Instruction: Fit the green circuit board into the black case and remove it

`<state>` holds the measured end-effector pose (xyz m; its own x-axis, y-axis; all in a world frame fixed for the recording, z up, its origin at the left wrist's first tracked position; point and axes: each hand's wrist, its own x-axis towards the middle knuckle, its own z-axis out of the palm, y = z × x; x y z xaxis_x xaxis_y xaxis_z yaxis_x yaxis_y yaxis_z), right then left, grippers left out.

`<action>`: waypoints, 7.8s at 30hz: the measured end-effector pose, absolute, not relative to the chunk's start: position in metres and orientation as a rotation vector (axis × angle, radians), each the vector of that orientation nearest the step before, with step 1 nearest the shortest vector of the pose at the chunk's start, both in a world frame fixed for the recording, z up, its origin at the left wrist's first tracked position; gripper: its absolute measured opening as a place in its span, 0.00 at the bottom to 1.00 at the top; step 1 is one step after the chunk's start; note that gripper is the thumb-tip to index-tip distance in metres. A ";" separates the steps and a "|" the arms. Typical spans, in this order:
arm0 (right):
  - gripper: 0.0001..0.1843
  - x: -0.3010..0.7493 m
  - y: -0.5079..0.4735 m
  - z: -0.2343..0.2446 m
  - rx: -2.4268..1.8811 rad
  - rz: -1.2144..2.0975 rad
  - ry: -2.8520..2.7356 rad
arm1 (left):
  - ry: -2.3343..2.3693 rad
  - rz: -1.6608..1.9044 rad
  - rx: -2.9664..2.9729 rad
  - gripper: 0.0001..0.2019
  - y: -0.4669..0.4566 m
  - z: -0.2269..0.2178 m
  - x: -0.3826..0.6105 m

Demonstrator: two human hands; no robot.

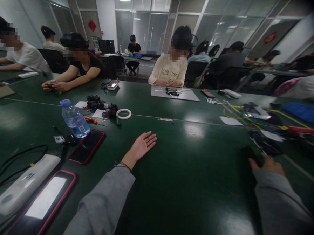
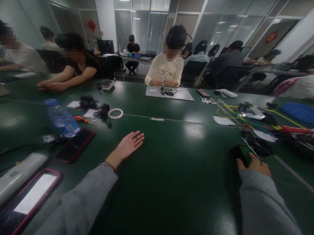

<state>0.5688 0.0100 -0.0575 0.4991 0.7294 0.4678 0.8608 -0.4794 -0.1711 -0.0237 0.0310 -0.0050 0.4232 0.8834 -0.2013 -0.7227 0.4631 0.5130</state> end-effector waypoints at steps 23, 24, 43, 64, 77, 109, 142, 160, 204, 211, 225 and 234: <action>0.39 0.140 -0.016 -0.037 -1.223 0.086 -2.074 | 0.843 1.225 0.999 0.13 0.036 0.000 -0.019; 0.40 0.142 -0.014 -0.037 -1.221 0.102 -2.056 | 0.836 1.220 0.993 0.14 0.037 0.000 -0.020; 0.29 0.151 -0.005 -0.037 -1.247 0.221 -2.066 | 0.868 1.187 1.318 0.15 0.035 0.003 -0.024; 0.24 0.141 0.005 -0.023 -0.885 1.604 -0.719 | 0.611 1.052 0.767 0.20 0.031 0.005 -0.016; 0.21 0.139 0.009 -0.029 -0.596 1.969 -0.494 | 0.712 1.100 0.838 0.23 0.028 0.009 -0.013; 0.23 0.129 -0.008 -0.013 -0.637 1.878 -0.656 | 0.864 1.098 1.014 0.24 0.027 0.007 -0.018; 0.30 0.122 -0.012 -0.022 -1.185 0.141 -1.709 | 0.526 0.948 0.581 0.18 0.018 0.013 -0.007; 0.27 0.107 -0.012 -0.020 -0.928 1.125 -1.101 | 0.529 1.029 0.469 0.20 0.020 0.013 -0.009; 0.24 0.136 -0.003 -0.016 -1.192 0.097 -1.774 | 0.679 1.157 0.405 0.28 0.028 -0.009 0.011; 0.24 0.143 0.004 -0.018 -1.159 0.188 -1.564 | 0.565 1.113 0.341 0.32 0.034 -0.013 0.002; 0.26 0.152 0.017 -0.034 -1.221 0.484 -1.514 | 0.620 0.966 0.259 0.35 0.032 -0.006 -0.006; 0.24 0.156 0.023 -0.044 -1.231 0.505 -1.548 | 0.591 0.956 0.275 0.34 0.032 -0.006 -0.007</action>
<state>0.1558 0.0227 -0.0436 0.0751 0.8852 0.4591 0.4446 0.3824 -0.8100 -0.0068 0.0320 -0.0065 0.4362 0.8289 -0.3501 -0.6839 0.5583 0.4697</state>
